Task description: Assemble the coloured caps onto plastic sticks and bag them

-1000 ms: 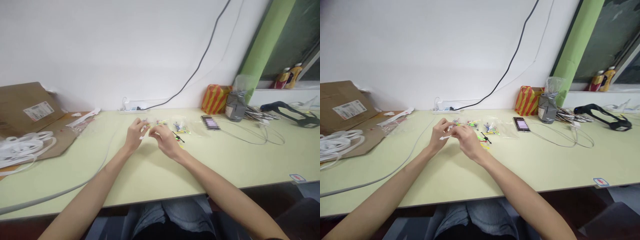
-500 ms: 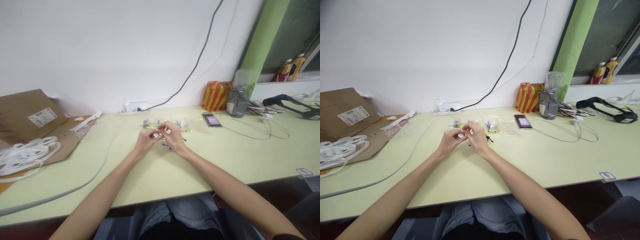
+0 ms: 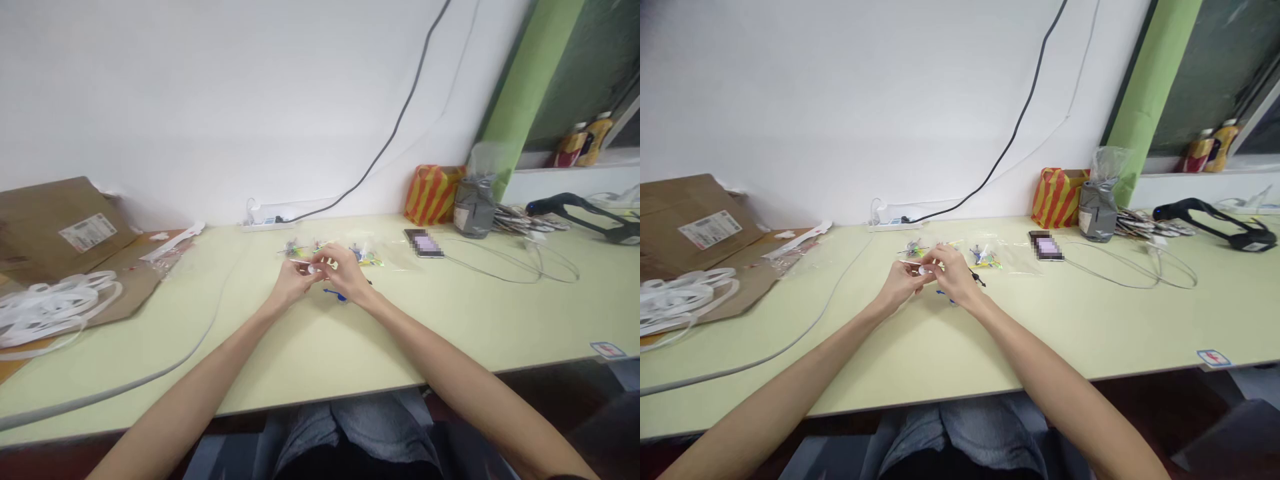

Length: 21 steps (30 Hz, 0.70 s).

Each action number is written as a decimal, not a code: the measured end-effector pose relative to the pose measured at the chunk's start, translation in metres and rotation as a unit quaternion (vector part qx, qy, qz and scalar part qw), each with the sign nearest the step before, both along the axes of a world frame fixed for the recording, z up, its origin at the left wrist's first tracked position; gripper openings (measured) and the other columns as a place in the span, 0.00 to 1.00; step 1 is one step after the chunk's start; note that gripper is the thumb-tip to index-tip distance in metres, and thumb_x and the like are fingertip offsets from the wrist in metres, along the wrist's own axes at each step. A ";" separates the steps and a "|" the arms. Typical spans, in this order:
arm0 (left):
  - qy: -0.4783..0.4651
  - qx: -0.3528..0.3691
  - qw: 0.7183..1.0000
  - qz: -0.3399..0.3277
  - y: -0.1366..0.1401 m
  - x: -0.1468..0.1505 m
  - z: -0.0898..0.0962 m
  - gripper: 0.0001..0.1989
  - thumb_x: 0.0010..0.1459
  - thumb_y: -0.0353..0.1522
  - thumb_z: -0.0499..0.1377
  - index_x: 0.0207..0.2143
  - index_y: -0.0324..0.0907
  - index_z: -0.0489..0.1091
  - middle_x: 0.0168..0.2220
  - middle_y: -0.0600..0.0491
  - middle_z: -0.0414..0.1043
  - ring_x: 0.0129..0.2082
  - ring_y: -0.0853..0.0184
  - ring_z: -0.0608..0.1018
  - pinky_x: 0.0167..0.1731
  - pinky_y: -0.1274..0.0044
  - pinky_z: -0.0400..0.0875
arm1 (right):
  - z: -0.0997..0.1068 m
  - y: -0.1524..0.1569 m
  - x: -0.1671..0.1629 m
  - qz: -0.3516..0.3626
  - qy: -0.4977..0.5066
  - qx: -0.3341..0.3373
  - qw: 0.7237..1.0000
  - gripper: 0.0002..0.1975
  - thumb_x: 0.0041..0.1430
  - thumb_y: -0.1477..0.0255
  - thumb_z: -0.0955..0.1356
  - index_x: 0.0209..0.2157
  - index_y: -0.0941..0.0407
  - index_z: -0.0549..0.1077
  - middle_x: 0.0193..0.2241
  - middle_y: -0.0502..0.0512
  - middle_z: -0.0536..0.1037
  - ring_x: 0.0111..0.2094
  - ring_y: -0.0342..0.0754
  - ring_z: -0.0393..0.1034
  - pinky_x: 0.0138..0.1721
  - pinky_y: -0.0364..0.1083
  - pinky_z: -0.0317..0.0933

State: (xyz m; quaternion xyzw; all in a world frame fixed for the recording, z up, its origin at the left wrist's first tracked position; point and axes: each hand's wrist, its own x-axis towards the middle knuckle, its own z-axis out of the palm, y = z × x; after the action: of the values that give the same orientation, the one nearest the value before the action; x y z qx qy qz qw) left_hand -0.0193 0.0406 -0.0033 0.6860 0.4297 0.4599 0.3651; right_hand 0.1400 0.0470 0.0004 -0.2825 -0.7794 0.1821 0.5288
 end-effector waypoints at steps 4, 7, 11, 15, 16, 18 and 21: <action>-0.049 -0.031 0.998 -0.038 -0.001 0.000 0.004 0.16 0.48 0.39 0.70 0.34 0.37 0.76 0.25 0.55 0.70 0.20 0.74 0.69 0.21 0.79 0.67 | -0.001 0.001 0.000 -0.015 0.017 0.020 1.000 0.07 0.60 0.80 0.67 0.31 0.54 0.74 0.31 0.51 0.74 0.34 0.47 0.67 0.41 0.46 0.61; -0.091 -0.026 0.993 -0.074 -0.001 -0.002 0.007 0.16 0.50 0.40 0.69 0.36 0.37 0.76 0.31 0.52 0.74 0.24 0.70 0.75 0.32 0.74 0.74 | -0.002 0.003 0.000 -0.046 0.029 0.013 0.998 0.06 0.61 0.79 0.67 0.32 0.54 0.74 0.31 0.51 0.74 0.35 0.47 0.67 0.40 0.46 0.61; -0.097 -0.029 0.992 -0.072 -0.002 -0.004 0.009 0.17 0.50 0.40 0.70 0.36 0.37 0.77 0.32 0.52 0.74 0.24 0.68 0.77 0.35 0.70 0.76 | -0.004 0.003 0.002 -0.050 0.030 0.011 0.998 0.06 0.62 0.77 0.67 0.33 0.54 0.74 0.32 0.52 0.74 0.35 0.47 0.67 0.40 0.46 0.61; -0.094 -0.040 0.992 -0.076 -0.004 -0.005 0.010 0.17 0.52 0.42 0.69 0.35 0.36 0.77 0.26 0.53 0.72 0.24 0.66 0.77 0.34 0.69 0.77 | -0.002 0.003 0.004 -0.048 0.016 0.022 0.998 0.06 0.63 0.77 0.66 0.34 0.53 0.75 0.33 0.53 0.75 0.38 0.49 0.68 0.43 0.48 0.62; -0.096 -0.040 0.991 -0.079 -0.004 -0.005 0.010 0.17 0.52 0.42 0.69 0.34 0.36 0.77 0.25 0.53 0.72 0.24 0.66 0.77 0.34 0.69 0.77 | -0.001 0.003 0.004 -0.048 0.011 0.026 0.998 0.06 0.62 0.77 0.66 0.34 0.53 0.75 0.33 0.53 0.75 0.39 0.49 0.68 0.43 0.49 0.62; -0.103 -0.039 0.991 -0.080 -0.004 -0.005 0.010 0.17 0.53 0.42 0.68 0.32 0.35 0.76 0.25 0.53 0.72 0.26 0.66 0.77 0.36 0.69 0.77 | 0.001 0.002 0.005 -0.043 -0.004 0.035 0.998 0.08 0.61 0.79 0.65 0.36 0.53 0.74 0.35 0.54 0.75 0.41 0.50 0.68 0.46 0.50 0.62; -0.109 -0.035 0.991 -0.063 -0.002 -0.007 0.008 0.17 0.55 0.43 0.67 0.32 0.36 0.77 0.29 0.50 0.75 0.31 0.65 0.77 0.39 0.69 0.77 | 0.002 0.001 0.005 -0.033 -0.036 0.053 0.997 0.13 0.56 0.81 0.66 0.41 0.53 0.73 0.39 0.55 0.74 0.45 0.52 0.67 0.49 0.51 0.62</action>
State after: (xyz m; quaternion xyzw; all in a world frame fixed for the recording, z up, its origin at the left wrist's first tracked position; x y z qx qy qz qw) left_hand -0.0268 0.0388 0.0051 0.6444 0.3592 0.4927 0.4616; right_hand 0.1449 0.0478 0.0020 -0.2857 -0.7968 0.1126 0.5204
